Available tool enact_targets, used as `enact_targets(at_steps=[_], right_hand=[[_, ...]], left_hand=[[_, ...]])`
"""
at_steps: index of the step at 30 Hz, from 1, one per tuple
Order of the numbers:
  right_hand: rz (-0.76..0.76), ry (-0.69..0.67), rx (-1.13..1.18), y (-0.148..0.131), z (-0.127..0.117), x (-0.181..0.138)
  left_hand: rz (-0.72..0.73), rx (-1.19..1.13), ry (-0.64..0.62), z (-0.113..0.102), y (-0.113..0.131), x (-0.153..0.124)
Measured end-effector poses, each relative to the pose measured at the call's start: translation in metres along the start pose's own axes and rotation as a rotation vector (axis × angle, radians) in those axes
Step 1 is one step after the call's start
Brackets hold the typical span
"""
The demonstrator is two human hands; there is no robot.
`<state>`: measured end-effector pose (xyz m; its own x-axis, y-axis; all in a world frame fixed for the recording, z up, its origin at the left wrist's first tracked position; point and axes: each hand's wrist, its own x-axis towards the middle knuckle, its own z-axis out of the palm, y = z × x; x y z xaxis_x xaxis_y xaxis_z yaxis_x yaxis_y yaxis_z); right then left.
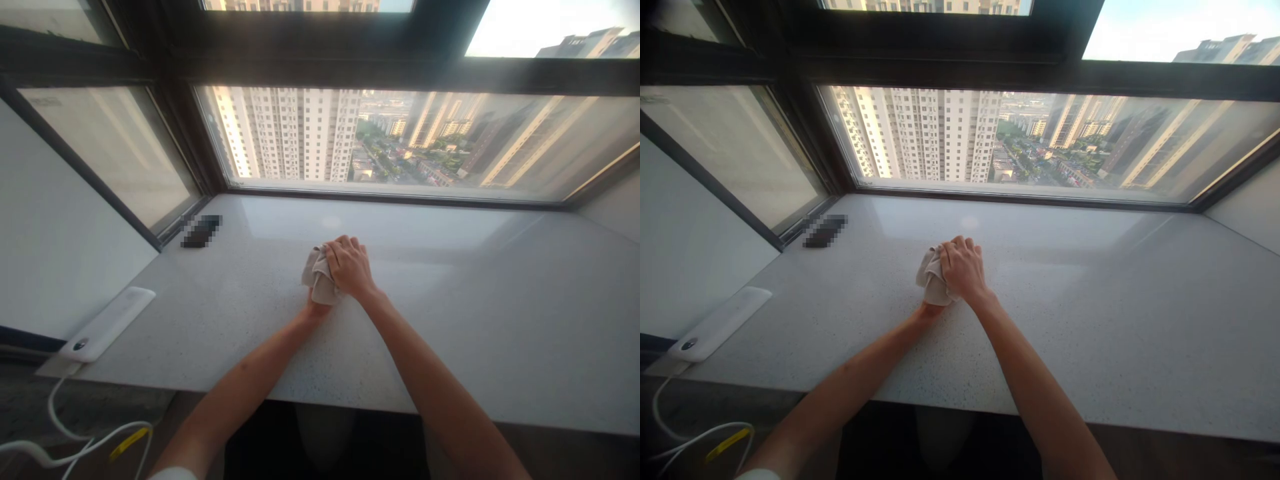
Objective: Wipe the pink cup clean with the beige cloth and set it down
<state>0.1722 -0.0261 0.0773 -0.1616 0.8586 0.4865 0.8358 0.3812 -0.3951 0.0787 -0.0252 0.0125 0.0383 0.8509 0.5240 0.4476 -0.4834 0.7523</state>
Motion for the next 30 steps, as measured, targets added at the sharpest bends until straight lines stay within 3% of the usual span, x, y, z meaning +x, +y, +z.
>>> enact_targets(at_steps=[4, 7, 11, 15, 21, 23, 26, 30], right_hand=[[0.075, -0.066, 0.376, 0.048, 0.011, 0.007], [0.228, 0.023, 0.648, 0.08, 0.022, -0.004], [0.221, 0.042, 0.605, 0.104, 0.034, -0.028], [0.226, 0.089, 0.473, 0.1, 0.037, -0.036], [0.347, 0.203, 0.905, 0.072, 0.02, -0.034], [0.309, 0.165, 0.888, 0.068, 0.004, -0.034], [0.236, 0.05, 0.658, 0.067, -0.018, -0.031], [0.076, -0.114, 0.453, 0.06, -0.025, -0.018]], left_hand=[[-0.061, -0.074, -0.025, -0.003, 0.001, -0.009], [-0.148, -0.141, -0.043, -0.008, -0.001, -0.015], [-0.239, -0.134, -0.003, -0.012, -0.004, -0.015], [-0.252, -0.16, 0.0, -0.015, -0.005, -0.012], [-0.194, -0.133, -0.136, -0.012, -0.01, -0.012], [-0.143, -0.022, -0.198, -0.008, -0.012, -0.013], [-0.087, 0.072, -0.269, -0.005, -0.015, -0.015], [-0.012, -0.075, -0.183, -0.007, -0.014, -0.016]])
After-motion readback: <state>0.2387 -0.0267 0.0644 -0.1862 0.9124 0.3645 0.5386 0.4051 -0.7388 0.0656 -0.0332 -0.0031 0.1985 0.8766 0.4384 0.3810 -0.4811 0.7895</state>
